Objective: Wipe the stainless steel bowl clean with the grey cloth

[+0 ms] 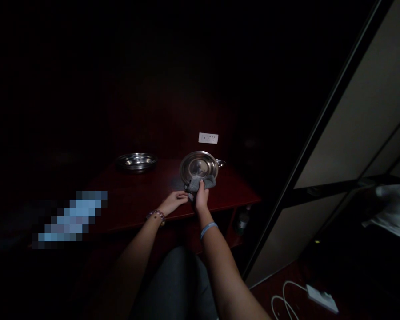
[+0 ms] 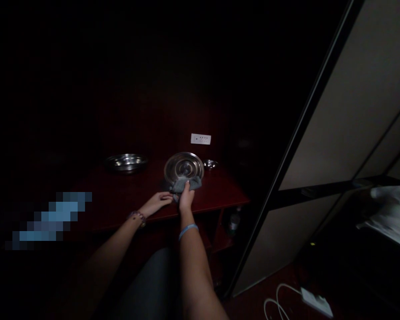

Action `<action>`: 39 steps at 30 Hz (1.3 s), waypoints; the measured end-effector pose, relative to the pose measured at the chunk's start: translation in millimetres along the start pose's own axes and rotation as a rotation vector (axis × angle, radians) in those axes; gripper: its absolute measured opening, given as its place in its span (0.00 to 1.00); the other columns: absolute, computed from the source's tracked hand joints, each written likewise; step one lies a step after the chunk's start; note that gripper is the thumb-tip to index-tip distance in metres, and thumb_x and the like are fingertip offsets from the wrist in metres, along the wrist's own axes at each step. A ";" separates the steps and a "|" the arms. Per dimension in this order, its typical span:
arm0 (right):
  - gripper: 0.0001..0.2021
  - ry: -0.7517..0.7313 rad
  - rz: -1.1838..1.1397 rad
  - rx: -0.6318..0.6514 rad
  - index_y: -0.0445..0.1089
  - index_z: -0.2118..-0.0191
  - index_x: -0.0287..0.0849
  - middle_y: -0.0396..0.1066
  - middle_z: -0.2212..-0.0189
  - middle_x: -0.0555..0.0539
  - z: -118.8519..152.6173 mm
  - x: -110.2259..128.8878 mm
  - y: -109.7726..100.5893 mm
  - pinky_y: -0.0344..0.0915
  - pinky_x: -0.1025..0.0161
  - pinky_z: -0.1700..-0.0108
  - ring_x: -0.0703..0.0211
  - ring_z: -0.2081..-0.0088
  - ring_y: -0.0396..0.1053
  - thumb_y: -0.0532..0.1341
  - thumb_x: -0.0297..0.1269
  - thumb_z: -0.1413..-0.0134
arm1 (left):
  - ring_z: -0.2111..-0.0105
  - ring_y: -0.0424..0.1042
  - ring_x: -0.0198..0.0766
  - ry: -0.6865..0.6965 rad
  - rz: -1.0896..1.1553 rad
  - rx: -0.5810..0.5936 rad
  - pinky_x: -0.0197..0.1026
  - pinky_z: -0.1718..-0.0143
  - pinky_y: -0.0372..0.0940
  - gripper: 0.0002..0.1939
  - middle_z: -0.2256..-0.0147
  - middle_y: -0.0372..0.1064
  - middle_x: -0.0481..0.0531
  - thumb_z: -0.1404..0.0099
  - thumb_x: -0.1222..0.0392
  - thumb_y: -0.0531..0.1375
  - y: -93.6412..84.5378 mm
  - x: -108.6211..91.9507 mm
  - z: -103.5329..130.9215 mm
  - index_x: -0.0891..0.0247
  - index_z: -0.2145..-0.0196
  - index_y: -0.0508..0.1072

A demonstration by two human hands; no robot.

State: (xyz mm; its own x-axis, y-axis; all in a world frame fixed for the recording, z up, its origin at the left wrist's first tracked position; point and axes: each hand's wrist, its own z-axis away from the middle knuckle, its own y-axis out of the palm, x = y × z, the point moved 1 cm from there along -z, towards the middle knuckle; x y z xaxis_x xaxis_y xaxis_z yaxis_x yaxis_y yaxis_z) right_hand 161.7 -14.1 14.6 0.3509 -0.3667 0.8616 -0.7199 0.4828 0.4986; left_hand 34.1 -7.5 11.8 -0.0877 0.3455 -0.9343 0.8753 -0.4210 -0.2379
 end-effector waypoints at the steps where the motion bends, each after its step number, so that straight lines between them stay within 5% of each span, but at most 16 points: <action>1: 0.20 -0.003 -0.003 0.002 0.74 0.60 0.32 0.77 0.62 0.39 -0.6 -0.8 -0.1 0.68 0.65 0.62 0.54 0.62 0.74 0.59 0.47 0.46 | 0.62 0.75 0.45 -0.004 0.003 -0.009 0.45 0.54 0.66 0.12 0.67 0.78 0.53 0.52 0.54 0.65 0.2 -0.8 0.5 0.62 0.70 0.77; 21: 0.21 -0.030 0.085 0.002 0.74 0.64 0.34 0.77 0.66 0.42 -7.4 -8.8 -3.2 0.67 0.64 0.63 0.54 0.63 0.74 0.58 0.50 0.47 | 0.62 0.77 0.46 -0.074 0.049 -0.019 0.47 0.50 0.65 0.13 0.69 0.79 0.55 0.53 0.53 0.66 3.8 -9.4 4.8 0.63 0.71 0.76; 33: 0.22 -0.059 0.079 0.036 0.73 0.60 0.33 0.77 0.64 0.41 -5.6 -6.4 -4.0 0.68 0.65 0.62 0.54 0.60 0.74 0.57 0.50 0.48 | 0.68 0.73 0.40 -0.031 -0.018 -0.031 0.43 0.58 0.65 0.08 0.73 0.75 0.53 0.48 0.57 0.63 7.6 -12.0 7.7 0.64 0.73 0.72; 35: 0.22 -0.083 0.066 0.069 0.73 0.58 0.34 0.77 0.61 0.41 -4.5 -5.4 -4.9 0.68 0.65 0.60 0.55 0.59 0.74 0.57 0.50 0.48 | 0.69 0.70 0.38 -0.003 -0.086 -0.115 0.42 0.60 0.64 0.08 0.73 0.71 0.50 0.47 0.56 0.62 7.7 -14.9 10.5 0.62 0.74 0.70; 39: 0.24 -0.070 0.118 0.081 0.74 0.58 0.34 0.77 0.66 0.41 -2.8 -5.7 -9.2 0.68 0.64 0.65 0.54 0.64 0.74 0.56 0.51 0.48 | 0.64 0.68 0.38 -0.036 -0.215 -0.514 0.41 0.57 0.62 0.17 0.69 0.67 0.46 0.48 0.49 0.65 2.8 -17.4 15.5 0.60 0.67 0.65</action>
State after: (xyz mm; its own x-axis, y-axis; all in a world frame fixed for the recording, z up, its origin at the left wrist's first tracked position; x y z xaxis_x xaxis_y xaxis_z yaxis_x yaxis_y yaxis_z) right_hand 168.0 -14.2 5.3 0.2208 -0.3669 0.9037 -0.8003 0.4615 0.3829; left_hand 30.7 -27.7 23.3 -0.2978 0.3457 -0.8898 0.9545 0.1219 -0.2721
